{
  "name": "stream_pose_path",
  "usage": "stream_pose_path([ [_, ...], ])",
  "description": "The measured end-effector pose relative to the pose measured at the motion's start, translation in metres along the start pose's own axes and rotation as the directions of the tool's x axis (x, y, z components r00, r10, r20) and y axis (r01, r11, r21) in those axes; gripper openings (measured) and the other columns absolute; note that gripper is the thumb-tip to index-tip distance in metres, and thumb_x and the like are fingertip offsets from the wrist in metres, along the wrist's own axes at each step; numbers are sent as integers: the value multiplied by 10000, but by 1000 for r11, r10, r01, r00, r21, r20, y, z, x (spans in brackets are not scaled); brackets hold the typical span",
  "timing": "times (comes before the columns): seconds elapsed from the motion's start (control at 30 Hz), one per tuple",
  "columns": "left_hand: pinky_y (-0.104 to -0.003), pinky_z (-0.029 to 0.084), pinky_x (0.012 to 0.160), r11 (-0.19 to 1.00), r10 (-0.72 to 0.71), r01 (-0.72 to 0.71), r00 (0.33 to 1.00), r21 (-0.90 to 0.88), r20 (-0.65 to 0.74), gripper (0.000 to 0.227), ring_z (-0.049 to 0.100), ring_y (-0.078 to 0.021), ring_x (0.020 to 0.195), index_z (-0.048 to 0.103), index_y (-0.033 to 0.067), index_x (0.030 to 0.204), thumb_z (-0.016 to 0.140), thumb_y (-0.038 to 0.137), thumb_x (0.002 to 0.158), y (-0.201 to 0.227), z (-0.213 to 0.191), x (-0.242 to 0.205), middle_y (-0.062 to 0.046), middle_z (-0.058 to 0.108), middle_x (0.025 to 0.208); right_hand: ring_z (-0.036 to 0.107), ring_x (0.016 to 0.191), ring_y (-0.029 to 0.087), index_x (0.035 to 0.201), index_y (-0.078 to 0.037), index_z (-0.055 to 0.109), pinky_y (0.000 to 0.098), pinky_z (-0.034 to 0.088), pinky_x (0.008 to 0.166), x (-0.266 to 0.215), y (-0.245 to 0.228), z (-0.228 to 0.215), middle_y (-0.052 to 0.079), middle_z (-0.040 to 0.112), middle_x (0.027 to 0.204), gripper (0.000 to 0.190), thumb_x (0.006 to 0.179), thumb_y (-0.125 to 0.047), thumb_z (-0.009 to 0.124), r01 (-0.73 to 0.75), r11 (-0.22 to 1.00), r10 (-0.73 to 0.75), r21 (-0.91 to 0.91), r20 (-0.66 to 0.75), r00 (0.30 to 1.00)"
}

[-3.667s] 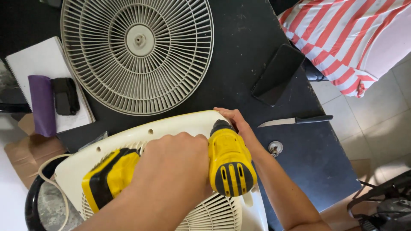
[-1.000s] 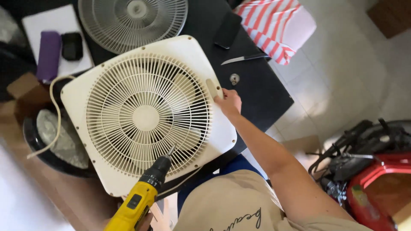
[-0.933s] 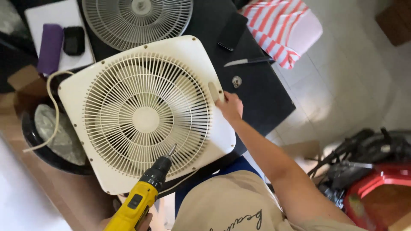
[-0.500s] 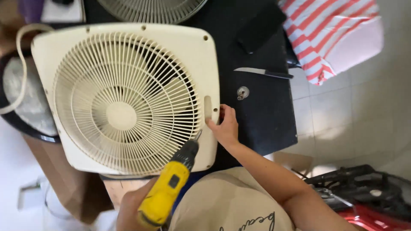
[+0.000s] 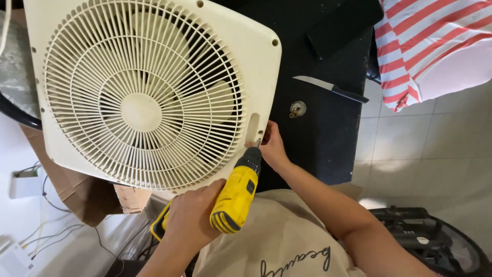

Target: A person uses a yellow power drill to remove several screws from the outer plastic casing of a white box fan to disassemble it.

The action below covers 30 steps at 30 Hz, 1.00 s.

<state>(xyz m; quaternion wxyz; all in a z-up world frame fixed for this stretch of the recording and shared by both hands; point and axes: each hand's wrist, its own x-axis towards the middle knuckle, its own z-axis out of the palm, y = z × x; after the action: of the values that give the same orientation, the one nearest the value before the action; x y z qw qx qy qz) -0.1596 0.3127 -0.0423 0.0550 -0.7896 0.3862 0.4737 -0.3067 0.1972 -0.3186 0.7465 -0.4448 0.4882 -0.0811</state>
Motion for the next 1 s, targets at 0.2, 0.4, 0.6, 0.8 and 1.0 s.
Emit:
stream_pose_path([
  [0.2, -561, 555, 678, 997, -50, 46, 996, 58, 71, 565, 742, -308, 745, 575, 302, 1231, 789, 398, 717, 13, 0, 15, 65, 780, 837, 663, 1173, 206, 1434, -88, 438, 376, 605, 984, 13, -7, -9, 115, 651, 1327, 917, 670, -169, 939, -67, 988, 48, 139, 140, 989],
  [0.4, -528, 574, 684, 992, -92, 84, 992, 94, 84, 539, 740, -282, 736, 584, 310, 1207, 788, 394, 716, 21, 1, 17, 71, 773, 813, 684, 1143, 199, 1417, -72, 526, 354, 608, 974, 24, 6, -17, 97, 688, 1297, 869, 679, -236, 954, 29, 998, -39, 58, 186, 982],
  [0.6, -540, 536, 668, 989, -118, 108, 988, 103, 103, 488, 727, -305, 774, 566, 309, 1175, 750, 371, 727, 21, 10, 1, 69, 760, 828, 692, 1090, 178, 1398, -77, 581, 334, 609, 926, 26, 4, -21, 72, 717, 1238, 865, 662, -338, 954, 56, 998, -49, -30, 193, 980],
  [0.8, -541, 549, 679, 993, -91, 85, 992, 79, 83, 528, 736, -305, 784, 568, 318, 1194, 768, 321, 706, 3, 21, -10, 46, 768, 832, 695, 1155, 208, 1409, -50, 562, 364, 614, 988, 26, 12, -20, 101, 715, 1292, 858, 685, -300, 949, 103, 995, -102, 6, 203, 974],
  [1.0, -496, 616, 834, 995, -25, 23, 999, 95, 26, 603, 770, -297, 911, 580, 302, 1320, 766, 380, 752, 1, 17, 7, -23, 795, 974, 674, 1174, 250, 1407, -63, 583, 438, 594, 1012, 34, 29, -17, 110, 701, 1275, 819, 715, -227, 990, 126, 987, -145, 97, 216, 966],
])
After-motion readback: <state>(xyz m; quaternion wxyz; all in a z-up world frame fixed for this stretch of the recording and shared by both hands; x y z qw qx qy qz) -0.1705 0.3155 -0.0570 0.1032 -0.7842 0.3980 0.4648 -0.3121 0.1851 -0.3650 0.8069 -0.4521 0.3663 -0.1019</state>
